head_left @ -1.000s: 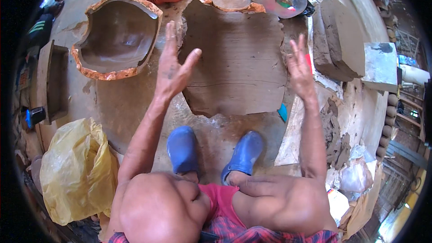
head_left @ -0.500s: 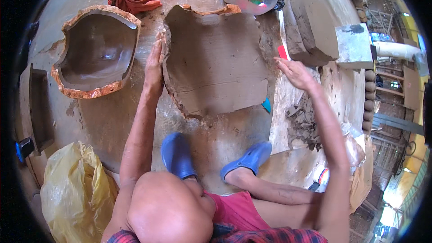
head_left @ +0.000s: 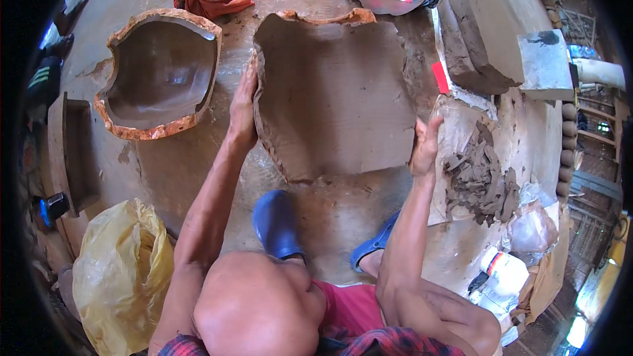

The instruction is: The person uses hands and a scraper to shape a large clay vessel, smoothing the interior and adding clay to the rim.

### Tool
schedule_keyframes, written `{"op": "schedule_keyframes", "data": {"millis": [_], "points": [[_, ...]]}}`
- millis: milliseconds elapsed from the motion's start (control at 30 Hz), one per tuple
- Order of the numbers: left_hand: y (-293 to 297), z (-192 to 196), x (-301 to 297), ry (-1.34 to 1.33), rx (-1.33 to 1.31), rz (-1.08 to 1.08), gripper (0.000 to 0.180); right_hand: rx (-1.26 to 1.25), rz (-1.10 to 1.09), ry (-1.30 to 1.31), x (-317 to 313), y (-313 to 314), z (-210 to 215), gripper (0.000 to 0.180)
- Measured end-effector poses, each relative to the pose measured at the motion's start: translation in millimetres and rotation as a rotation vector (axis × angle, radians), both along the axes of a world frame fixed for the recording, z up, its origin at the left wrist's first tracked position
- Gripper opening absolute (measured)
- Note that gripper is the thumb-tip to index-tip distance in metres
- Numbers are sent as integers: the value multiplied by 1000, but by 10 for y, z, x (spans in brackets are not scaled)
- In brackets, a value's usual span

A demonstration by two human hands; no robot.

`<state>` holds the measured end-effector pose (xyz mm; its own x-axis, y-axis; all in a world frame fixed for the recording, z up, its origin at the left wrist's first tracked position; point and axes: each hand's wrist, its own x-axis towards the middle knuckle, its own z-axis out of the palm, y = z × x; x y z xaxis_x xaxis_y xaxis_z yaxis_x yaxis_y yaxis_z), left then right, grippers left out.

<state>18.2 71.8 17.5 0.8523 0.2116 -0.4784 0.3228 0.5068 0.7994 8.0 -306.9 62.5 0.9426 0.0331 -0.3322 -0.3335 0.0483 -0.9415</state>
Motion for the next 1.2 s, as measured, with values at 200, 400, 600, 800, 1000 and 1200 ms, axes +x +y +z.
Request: {"op": "schedule_keyframes", "data": {"millis": [200,400,600,800,1000,1200], "points": [[-103,-62,-591,91,84,-36,69,103,-27,35,-530,-125,-9,119],[-118,185,-531,-156,115,-109,72,-654,-287,-616,-207,649,526,114],[-126,388,-253,-486,482,-149,66,-486,377,-731,-461,1656,-554,108],[-147,389,-277,-462,617,-193,65,-361,239,-772,-300,1809,-397,107],[-74,467,-315,-342,661,-260,65,-385,346,-770,-114,1990,-762,107],[-198,359,-259,-449,643,-200,63,-434,322,-743,-3,2024,-837,108]]}}
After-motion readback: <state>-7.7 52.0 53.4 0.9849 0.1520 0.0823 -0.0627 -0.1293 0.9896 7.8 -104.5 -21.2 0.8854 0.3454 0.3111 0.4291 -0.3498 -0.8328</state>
